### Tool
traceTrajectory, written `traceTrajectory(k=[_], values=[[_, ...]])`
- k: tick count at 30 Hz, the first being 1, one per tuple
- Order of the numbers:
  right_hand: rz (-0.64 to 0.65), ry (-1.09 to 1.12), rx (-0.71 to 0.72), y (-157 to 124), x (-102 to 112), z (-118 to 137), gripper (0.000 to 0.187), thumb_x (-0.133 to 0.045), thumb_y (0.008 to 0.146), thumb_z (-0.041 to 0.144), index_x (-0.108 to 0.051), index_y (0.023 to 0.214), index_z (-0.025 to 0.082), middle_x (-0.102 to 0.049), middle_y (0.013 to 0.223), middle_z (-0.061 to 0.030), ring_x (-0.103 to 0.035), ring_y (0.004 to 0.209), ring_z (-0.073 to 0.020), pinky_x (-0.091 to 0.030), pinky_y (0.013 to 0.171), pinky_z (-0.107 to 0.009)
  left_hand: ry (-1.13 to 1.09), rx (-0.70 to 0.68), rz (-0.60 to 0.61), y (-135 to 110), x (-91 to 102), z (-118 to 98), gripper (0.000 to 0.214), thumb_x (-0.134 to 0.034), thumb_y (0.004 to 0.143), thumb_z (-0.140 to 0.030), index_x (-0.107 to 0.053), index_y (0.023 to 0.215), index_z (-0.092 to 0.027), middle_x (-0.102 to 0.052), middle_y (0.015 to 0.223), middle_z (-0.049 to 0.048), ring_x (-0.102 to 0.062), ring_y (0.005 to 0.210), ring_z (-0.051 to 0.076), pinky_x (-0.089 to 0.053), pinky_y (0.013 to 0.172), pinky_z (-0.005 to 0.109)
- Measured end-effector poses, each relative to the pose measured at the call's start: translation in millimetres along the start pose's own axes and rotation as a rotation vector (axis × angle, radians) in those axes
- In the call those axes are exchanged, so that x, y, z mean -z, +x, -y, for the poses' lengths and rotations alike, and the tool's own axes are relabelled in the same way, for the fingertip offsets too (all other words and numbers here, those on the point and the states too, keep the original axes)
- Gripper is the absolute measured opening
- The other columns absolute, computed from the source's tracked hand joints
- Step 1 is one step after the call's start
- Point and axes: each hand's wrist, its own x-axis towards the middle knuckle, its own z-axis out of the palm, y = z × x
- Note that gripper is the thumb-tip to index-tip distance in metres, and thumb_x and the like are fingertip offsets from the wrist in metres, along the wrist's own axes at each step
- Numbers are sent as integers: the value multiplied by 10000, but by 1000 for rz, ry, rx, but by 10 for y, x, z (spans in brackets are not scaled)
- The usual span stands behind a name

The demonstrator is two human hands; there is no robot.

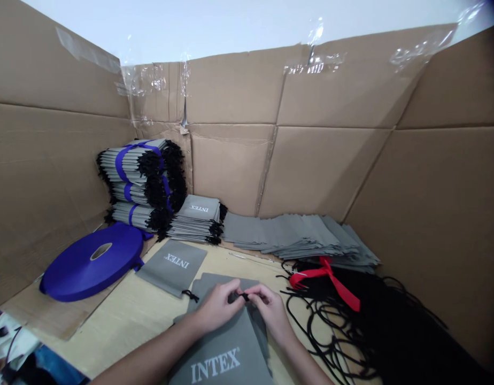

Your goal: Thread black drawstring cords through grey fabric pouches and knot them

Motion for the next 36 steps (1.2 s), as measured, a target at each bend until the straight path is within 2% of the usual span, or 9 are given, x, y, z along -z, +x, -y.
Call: traceTrajectory(k=[3, 7, 13, 18, 23, 27, 33, 36], values=[[26, -66, 70, -28, 57, 31, 165, -567, 766, 323, -653, 695, 201, -653, 686, -26, -584, 672, -187, -447, 656, -282, 72, -20, 48, -30, -11, -3, 158, -434, 837, -272, -519, 747, -173, -491, 631, -36, -425, 589, 108, -328, 580, 189], [78, -185, 167, -67, 61, 26, 181, -472, 846, 316, -589, 766, 203, -609, 720, -22, -560, 679, -170, -434, 654, -262, 147, -91, 76, -53, -2, -31, 177, -396, 877, -269, -528, 786, -194, -541, 678, -27, -466, 616, 112, -334, 581, 180], [57, -36, 49, -33, -60, -61, 225, -455, 862, 402, -523, 808, 195, -529, 695, 0, -525, 660, -155, -429, 602, -235, 299, -207, 75, -63, 62, -92, 221, -360, 893, -234, -564, 813, -204, -602, 739, 12, -533, 665, 135, -350, 621, 201], [85, 210, -66, -13, -100, -52, 277, -513, 812, 479, -500, 783, 204, -476, 691, 21, -484, 630, -143, -402, 575, -234, 248, -104, 57, -46, 58, -77, 150, -402, 875, -254, -545, 903, -223, -635, 787, 5, -573, 681, 143, -362, 596, 195], [182, 186, -117, 18, -62, 11, 321, -503, 822, 496, -508, 702, 198, -449, 637, 40, -455, 615, -132, -363, 582, -225, 280, -106, 71, -32, 52, -25, 140, -405, 880, -283, -529, 886, -220, -641, 766, 14, -592, 665, 154, -356, 574, 202], [276, 292, -201, 70, 6, 5, 334, -552, 781, 514, -507, 697, 194, -496, 628, 32, -489, 592, -135, -372, 577, -235, 312, -113, 73, -26, 68, -8, 120, -426, 870, -287, -525, 883, -220, -644, 760, 15, -598, 670, 161, -345, 565, 207], [271, 197, -151, 115, 37, -88, 290, -560, 792, 467, -541, 728, 185, -530, 609, 23, -505, 582, -138, -384, 579, -245, 275, -59, 91, -10, 128, -32, 112, -457, 853, -286, -541, 901, -230, -655, 796, 7, -593, 690, 163, -343, 569, 209], [257, 21, -66, 92, 55, -79, 266, -501, 837, 441, -553, 748, 196, -516, 612, 29, -485, 565, -132, -365, 546, -230, 227, -9, 116, -6, 140, -45, 132, -465, 839, -273, -547, 929, -223, -658, 829, 13, -587, 706, 162, -360, 586, 208]])
